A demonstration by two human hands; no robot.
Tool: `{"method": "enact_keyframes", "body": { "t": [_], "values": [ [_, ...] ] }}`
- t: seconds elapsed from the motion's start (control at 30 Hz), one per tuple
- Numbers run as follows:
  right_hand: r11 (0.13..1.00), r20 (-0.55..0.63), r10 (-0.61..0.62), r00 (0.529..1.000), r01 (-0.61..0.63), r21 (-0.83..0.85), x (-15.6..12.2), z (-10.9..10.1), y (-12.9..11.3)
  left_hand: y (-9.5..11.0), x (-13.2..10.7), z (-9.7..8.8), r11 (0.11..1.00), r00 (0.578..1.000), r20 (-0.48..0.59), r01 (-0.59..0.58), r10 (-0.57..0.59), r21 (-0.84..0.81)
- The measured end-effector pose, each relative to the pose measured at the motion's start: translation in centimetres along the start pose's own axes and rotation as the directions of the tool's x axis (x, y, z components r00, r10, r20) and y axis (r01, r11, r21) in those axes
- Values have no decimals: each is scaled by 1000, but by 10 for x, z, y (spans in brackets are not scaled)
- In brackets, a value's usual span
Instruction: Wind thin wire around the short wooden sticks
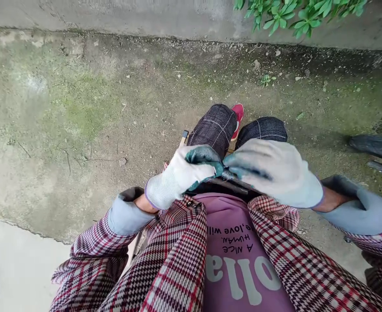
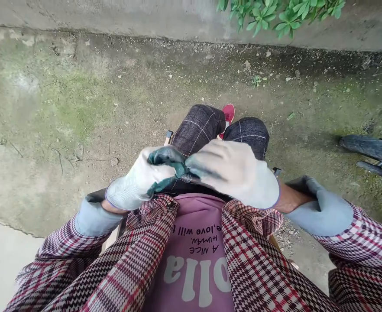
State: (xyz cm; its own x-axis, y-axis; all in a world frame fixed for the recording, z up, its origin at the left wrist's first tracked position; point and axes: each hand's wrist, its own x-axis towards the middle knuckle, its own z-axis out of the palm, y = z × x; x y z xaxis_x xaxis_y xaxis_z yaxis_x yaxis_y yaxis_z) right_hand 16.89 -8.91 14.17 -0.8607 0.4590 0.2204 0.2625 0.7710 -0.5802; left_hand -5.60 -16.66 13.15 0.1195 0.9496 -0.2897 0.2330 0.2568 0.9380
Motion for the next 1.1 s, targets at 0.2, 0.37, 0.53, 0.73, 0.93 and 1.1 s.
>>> {"method": "enact_keyframes", "body": {
  "t": [0.2,0.37,0.53,0.73,0.93,1.1],
  "values": [
    [405,488,376,788,-614,678,1,7,3,0,-13,-6,698,858,91,-468,505,541],
    [76,622,329,711,-676,733,1,14,2,-1,-10,-8,162,573,367,-670,733,724],
    [-95,696,280,661,-703,705,-10,22,1,4,-11,-11,-61,434,515,-718,739,693],
    [-144,697,272,663,-689,711,-27,40,-2,2,-9,-11,-126,320,545,-767,775,629],
    [428,422,411,808,-580,693,-12,33,-5,-1,-12,-4,264,634,434,-712,640,651],
    [976,99,185,978,-195,95,-14,29,-10,8,-7,3,954,982,176,-120,73,273]
  ]
}}
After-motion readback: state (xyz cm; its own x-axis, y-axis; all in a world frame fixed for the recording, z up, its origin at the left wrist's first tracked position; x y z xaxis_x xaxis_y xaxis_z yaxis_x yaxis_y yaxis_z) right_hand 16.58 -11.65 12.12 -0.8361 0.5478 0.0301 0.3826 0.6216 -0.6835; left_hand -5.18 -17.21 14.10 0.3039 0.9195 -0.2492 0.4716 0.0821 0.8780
